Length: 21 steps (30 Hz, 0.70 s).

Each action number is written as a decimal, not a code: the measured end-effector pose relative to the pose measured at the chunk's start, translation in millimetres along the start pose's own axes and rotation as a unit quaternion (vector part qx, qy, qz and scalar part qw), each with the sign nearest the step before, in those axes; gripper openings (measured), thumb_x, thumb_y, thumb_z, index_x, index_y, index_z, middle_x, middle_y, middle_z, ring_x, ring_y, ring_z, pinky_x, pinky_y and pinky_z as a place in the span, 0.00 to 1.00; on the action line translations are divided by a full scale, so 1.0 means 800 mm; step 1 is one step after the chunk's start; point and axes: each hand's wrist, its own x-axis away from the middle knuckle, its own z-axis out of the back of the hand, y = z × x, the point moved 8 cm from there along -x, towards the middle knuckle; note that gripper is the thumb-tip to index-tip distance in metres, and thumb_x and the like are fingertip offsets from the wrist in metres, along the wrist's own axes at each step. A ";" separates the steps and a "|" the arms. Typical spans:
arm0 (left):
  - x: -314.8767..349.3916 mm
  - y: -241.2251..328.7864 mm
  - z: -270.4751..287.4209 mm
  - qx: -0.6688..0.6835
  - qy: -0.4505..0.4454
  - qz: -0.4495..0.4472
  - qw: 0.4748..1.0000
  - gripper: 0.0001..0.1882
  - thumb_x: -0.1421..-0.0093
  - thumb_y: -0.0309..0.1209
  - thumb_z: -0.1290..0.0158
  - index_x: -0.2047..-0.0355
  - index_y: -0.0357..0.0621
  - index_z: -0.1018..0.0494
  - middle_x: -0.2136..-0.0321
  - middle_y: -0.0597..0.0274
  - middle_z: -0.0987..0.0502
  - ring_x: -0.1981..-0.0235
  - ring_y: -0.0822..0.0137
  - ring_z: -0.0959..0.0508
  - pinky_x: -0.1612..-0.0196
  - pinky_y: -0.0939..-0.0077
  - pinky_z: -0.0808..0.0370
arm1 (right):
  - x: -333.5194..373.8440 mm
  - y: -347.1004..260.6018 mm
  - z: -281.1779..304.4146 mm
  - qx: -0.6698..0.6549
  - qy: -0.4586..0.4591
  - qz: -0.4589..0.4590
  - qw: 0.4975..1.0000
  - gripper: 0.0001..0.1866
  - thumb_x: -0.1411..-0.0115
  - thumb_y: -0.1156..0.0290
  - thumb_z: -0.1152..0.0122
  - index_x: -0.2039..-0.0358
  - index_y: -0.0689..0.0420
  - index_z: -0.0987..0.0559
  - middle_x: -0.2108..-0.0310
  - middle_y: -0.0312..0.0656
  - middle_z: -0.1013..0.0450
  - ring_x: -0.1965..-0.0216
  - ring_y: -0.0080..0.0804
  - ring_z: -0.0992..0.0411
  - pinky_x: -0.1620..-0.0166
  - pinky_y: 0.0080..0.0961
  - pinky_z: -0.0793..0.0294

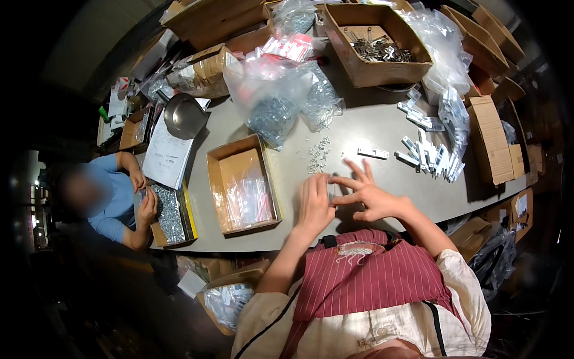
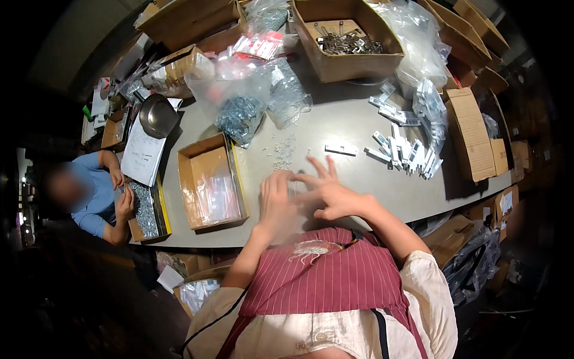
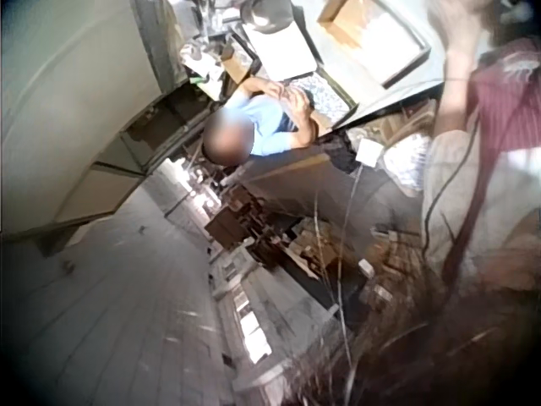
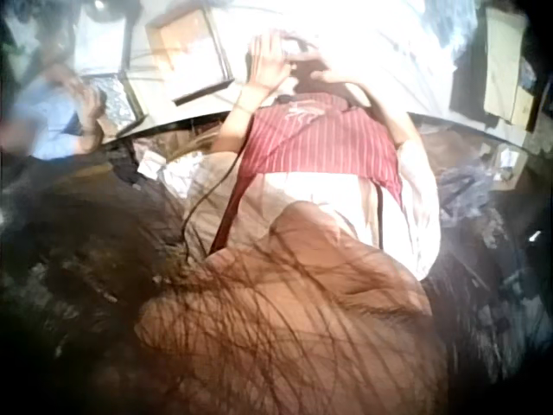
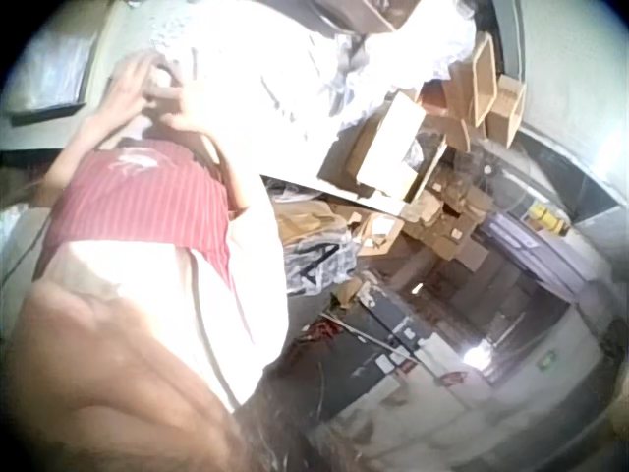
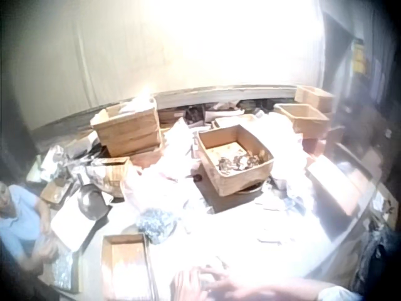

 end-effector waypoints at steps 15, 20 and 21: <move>0.047 -0.038 -0.070 0.256 -0.183 0.216 0.924 0.13 0.39 0.29 0.39 0.55 0.42 0.26 0.59 0.52 0.19 0.54 0.50 0.19 0.49 0.61 0.25 | -0.127 0.152 -0.011 0.111 0.102 -0.061 0.987 0.12 0.49 0.77 0.35 0.62 0.58 0.24 0.66 0.52 0.30 0.64 0.56 0.26 0.58 0.50 0.24; 0.055 -0.036 -0.074 0.257 -0.188 0.230 0.920 0.13 0.39 0.30 0.39 0.55 0.42 0.25 0.59 0.52 0.19 0.54 0.51 0.19 0.49 0.61 0.24 | -0.093 0.149 0.006 0.022 0.175 -0.092 0.980 0.10 0.48 0.72 0.35 0.66 0.62 0.21 0.67 0.53 0.23 0.67 0.53 0.22 0.62 0.42 0.21; 0.056 -0.036 -0.077 0.261 -0.189 0.229 0.919 0.14 0.39 0.30 0.39 0.54 0.42 0.26 0.59 0.52 0.18 0.54 0.51 0.18 0.49 0.61 0.24 | -0.079 0.168 0.005 -0.145 0.151 -0.230 0.950 0.11 0.45 0.71 0.36 0.63 0.64 0.18 0.63 0.52 0.19 0.65 0.44 0.19 0.62 0.34 0.19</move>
